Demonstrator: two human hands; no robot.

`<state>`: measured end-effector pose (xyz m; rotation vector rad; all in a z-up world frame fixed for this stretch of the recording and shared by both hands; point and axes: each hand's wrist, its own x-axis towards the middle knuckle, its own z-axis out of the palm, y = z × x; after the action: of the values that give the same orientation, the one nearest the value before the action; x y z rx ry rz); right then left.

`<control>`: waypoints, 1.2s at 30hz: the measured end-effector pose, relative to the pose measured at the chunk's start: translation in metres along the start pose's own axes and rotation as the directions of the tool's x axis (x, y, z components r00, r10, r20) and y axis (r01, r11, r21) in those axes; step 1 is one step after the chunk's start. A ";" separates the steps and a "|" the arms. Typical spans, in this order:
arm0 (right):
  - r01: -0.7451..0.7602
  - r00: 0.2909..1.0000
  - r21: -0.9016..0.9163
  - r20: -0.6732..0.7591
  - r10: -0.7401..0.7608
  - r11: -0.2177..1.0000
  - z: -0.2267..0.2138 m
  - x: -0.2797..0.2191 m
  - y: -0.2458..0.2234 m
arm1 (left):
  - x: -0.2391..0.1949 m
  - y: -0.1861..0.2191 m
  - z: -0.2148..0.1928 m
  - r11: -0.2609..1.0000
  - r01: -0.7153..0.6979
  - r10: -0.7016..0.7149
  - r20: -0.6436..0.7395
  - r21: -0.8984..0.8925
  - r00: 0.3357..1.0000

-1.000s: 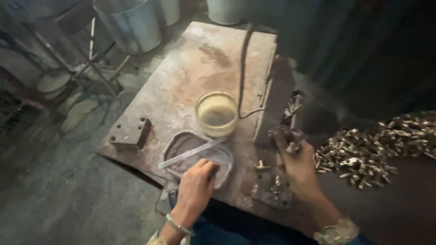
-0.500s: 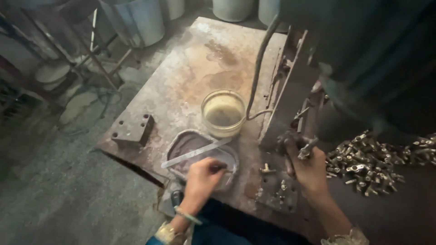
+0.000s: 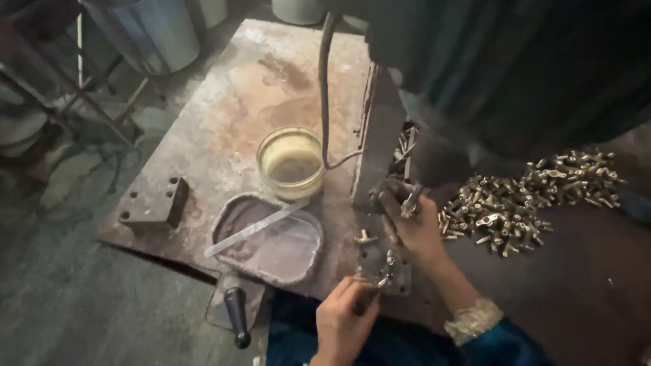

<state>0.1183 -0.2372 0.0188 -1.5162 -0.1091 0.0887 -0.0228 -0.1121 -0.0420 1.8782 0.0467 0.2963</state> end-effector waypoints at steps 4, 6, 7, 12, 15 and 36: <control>0.010 0.999 0.100 -0.034 -0.007 0.995 0.009 -0.004 -0.008 | 0.000 -0.007 0.011 0.954 -0.240 0.257 -0.076 0.178 0.963; 0.003 1.000 0.105 -0.014 -0.002 0.995 0.009 -0.007 -0.012 | -0.004 -0.014 0.020 0.933 -0.272 0.297 -0.078 0.237 0.952; 0.013 1.000 0.106 -0.017 -0.011 0.994 0.008 -0.004 -0.007 | 0.002 -0.016 0.021 0.930 -0.281 0.307 -0.077 0.237 0.949; 0.031 0.999 0.108 -0.041 -0.027 0.994 0.008 -0.004 -0.004 | 0.043 0.009 0.004 0.851 -0.289 0.337 -0.033 0.439 0.941; 0.002 1.000 0.032 -0.015 -0.002 0.999 0.009 -0.007 -0.003 | 0.070 0.018 -0.006 0.811 -0.300 0.397 -0.096 0.503 0.913; -0.009 0.995 0.034 -0.097 0.013 0.999 0.004 0.002 0.020 | 0.046 -0.026 -0.007 0.465 0.468 -0.535 0.183 -0.751 0.825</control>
<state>0.1199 -0.2315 -0.0009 -1.4851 -0.0211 0.0252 0.0228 -0.0889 -0.0565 0.8952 0.4627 -0.0461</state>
